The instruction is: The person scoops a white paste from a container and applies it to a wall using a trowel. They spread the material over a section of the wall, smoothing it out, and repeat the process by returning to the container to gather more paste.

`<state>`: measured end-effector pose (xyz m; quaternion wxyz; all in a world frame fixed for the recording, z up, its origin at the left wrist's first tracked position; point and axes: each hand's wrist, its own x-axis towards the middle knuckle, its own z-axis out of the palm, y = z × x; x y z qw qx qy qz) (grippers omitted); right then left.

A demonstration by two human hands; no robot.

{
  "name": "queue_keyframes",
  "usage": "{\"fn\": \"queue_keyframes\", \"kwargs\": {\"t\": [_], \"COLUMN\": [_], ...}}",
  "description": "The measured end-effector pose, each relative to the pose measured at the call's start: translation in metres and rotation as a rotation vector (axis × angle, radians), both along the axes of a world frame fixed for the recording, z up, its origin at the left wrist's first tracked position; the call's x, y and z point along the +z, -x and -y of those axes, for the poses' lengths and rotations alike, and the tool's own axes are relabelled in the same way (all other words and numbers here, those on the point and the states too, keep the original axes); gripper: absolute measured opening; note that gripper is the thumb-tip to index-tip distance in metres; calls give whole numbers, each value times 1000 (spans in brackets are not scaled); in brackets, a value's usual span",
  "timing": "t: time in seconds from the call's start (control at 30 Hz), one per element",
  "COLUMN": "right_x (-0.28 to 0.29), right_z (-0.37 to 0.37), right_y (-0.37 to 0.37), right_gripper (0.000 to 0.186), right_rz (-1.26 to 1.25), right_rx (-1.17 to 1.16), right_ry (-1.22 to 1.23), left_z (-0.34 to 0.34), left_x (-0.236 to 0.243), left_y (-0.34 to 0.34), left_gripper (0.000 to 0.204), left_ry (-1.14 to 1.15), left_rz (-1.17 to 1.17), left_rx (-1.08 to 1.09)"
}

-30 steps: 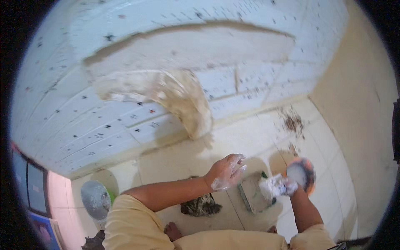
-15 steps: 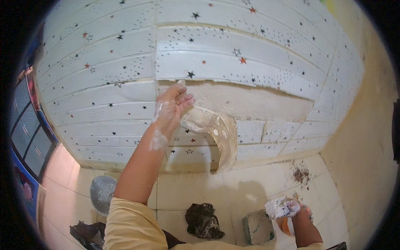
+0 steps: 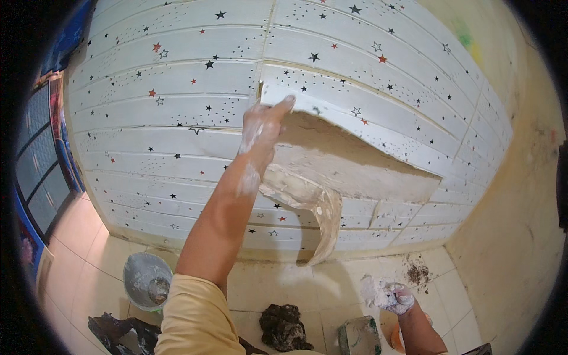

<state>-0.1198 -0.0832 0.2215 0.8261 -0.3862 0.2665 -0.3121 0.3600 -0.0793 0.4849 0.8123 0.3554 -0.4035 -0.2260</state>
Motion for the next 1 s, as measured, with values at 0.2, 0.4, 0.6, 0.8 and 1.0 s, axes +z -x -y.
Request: {"fn": "queue_keyframes", "kwargs": {"t": [0.2,0.4,0.6,0.8,1.0], "right_x": [66,139,184,205,186], "right_z": [4,15,29,36,34], "right_y": [-74,-159,-199,-260,-337], "right_gripper": [39,31,42,37,43], "right_rz": [229,332,476,481,254], "right_rx": [-92,-297,-170,-206,-692], "right_ry": [-76,15,153,382,1041], "left_z": [18,42,40,46,47], "left_x": [56,80,61,70,62], "left_y": [-15,-63,-64,-93,-100], "left_gripper": [38,49,52,49,56], "left_ry": [-1,139,319,381,355], "left_rz": [241,820,1489,1510,1452], "left_rx": [5,317,781,810,718]}}
